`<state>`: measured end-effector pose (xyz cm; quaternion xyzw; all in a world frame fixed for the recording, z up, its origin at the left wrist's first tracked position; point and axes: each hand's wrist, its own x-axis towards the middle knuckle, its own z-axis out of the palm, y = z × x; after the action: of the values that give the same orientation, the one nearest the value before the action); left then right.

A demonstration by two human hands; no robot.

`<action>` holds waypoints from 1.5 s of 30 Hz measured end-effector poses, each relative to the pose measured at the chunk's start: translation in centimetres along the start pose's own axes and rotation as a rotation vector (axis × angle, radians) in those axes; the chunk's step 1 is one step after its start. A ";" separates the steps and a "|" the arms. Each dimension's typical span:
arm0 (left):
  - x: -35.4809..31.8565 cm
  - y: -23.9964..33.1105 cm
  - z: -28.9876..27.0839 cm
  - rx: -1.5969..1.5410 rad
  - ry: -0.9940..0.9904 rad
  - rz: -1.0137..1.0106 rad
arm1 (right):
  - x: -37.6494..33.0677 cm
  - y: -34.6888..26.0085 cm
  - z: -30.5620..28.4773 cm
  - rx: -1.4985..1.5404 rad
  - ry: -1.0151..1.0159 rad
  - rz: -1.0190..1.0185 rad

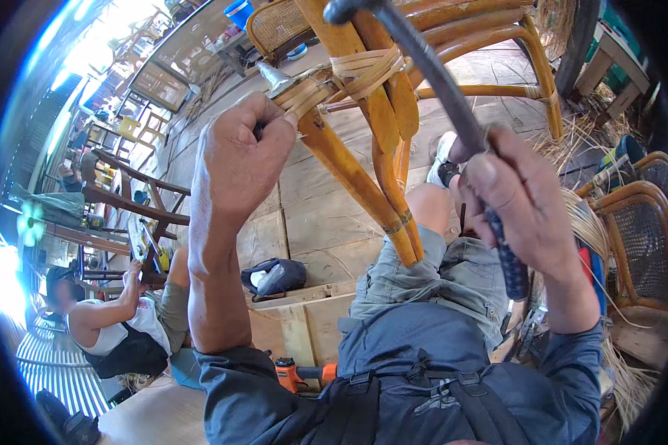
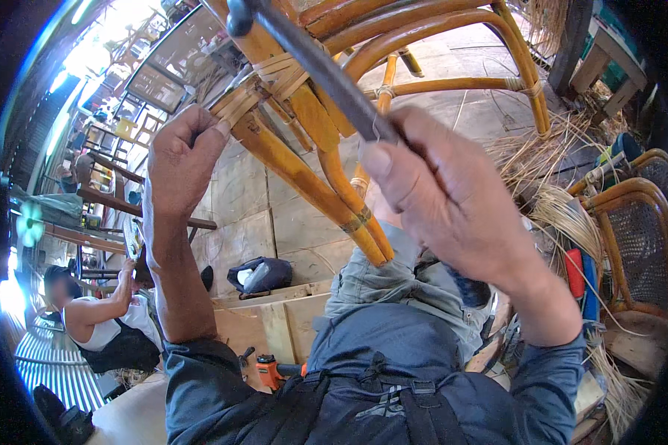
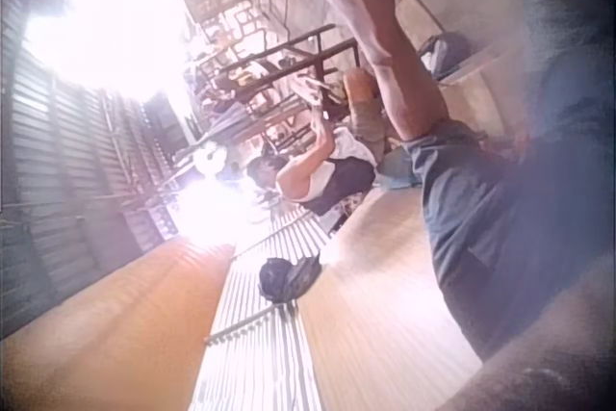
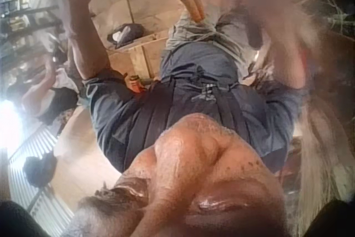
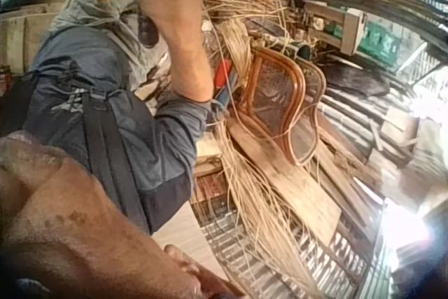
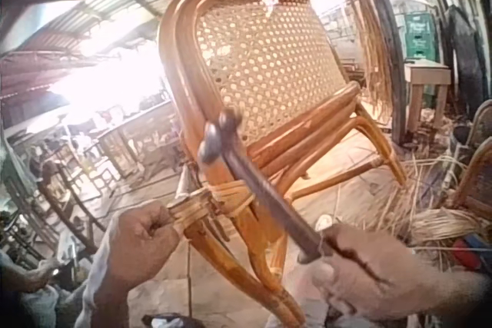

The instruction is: Weaving and repairing rattan/bamboo chairs using hammer, pliers, and weaving strips.

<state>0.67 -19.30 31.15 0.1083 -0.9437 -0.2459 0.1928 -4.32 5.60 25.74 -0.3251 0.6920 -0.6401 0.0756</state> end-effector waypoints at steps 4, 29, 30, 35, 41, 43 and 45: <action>0.0 0.4 0.1 -0.017 0.019 0.006 | 0.6 -1.4 -1.6 -0.357 -0.115 -0.129; 0.4 1.1 0.7 -0.021 0.029 0.028 | -1.8 11.2 8.6 -0.113 0.157 -0.208; 0.5 1.2 0.8 -0.018 0.026 0.035 | -2.2 11.9 9.1 -0.026 0.192 -0.192; 0.4 1.8 1.0 0.019 0.046 0.109 | -3.1 11.6 10.4 0.222 0.223 -0.240; 0.7 3.0 1.5 0.148 0.090 0.068 | -2.7 11.7 12.2 0.599 0.205 -0.115; 0.7 3.1 1.6 0.163 0.095 0.068 | -2.7 11.4 12.4 0.659 0.162 -0.036; 0.7 3.1 1.6 0.178 0.100 0.069 | -2.6 10.8 12.4 0.547 0.146 -0.151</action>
<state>-0.97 -16.19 31.69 0.1047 -0.9542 -0.1486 0.2375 0.33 -3.65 12.76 -0.2965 0.4712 -0.8284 0.0625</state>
